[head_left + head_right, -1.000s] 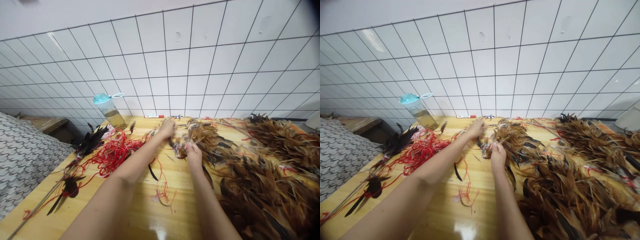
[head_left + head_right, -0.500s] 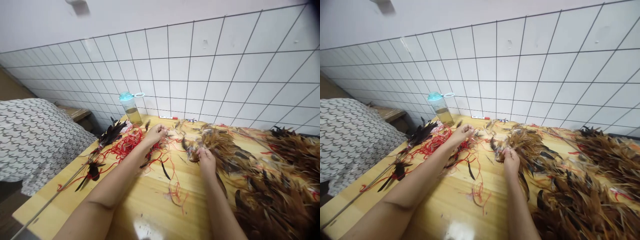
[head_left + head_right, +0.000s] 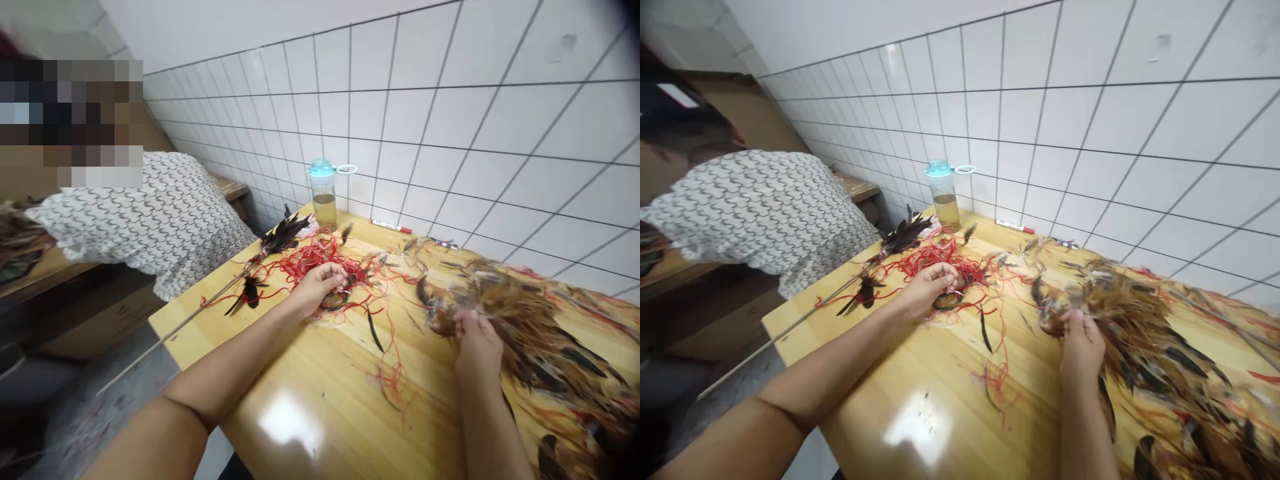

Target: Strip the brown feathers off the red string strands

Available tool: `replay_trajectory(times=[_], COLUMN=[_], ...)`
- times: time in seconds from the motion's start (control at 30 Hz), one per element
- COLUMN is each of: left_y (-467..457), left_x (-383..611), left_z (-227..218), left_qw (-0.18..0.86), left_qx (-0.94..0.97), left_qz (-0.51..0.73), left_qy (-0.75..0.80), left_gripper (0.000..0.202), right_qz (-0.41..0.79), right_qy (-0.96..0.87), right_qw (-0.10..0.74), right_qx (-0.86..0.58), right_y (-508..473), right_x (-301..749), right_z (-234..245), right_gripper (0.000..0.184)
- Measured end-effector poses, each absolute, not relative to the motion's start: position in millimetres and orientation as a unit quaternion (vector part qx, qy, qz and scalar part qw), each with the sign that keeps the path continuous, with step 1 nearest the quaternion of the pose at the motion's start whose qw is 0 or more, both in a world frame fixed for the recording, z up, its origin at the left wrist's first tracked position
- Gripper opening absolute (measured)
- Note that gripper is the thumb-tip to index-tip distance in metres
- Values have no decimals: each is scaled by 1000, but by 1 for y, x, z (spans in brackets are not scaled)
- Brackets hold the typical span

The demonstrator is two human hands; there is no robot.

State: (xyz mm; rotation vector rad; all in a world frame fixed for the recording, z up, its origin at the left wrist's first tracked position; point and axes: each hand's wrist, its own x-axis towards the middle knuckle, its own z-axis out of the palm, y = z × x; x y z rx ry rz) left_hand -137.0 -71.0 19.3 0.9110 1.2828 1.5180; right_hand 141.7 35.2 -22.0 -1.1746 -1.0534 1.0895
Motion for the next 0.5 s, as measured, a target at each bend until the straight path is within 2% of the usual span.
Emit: replay_trajectory(times=[0.27,0.5], left_y=[-106,-97], left_x=[-161,-159], left_z=[5,9], left_qw=[380,425], left_qx=[379,378], left_qz=[630,679], left_qy=[562,464], left_gripper=[30,23], right_qz=[437,400], right_qy=[-455,-501], right_qw=[577,552], right_qx=[-518,-533], right_y=[36,30], right_x=[135,132], right_z=[-16,-19], right_gripper=[37,41])
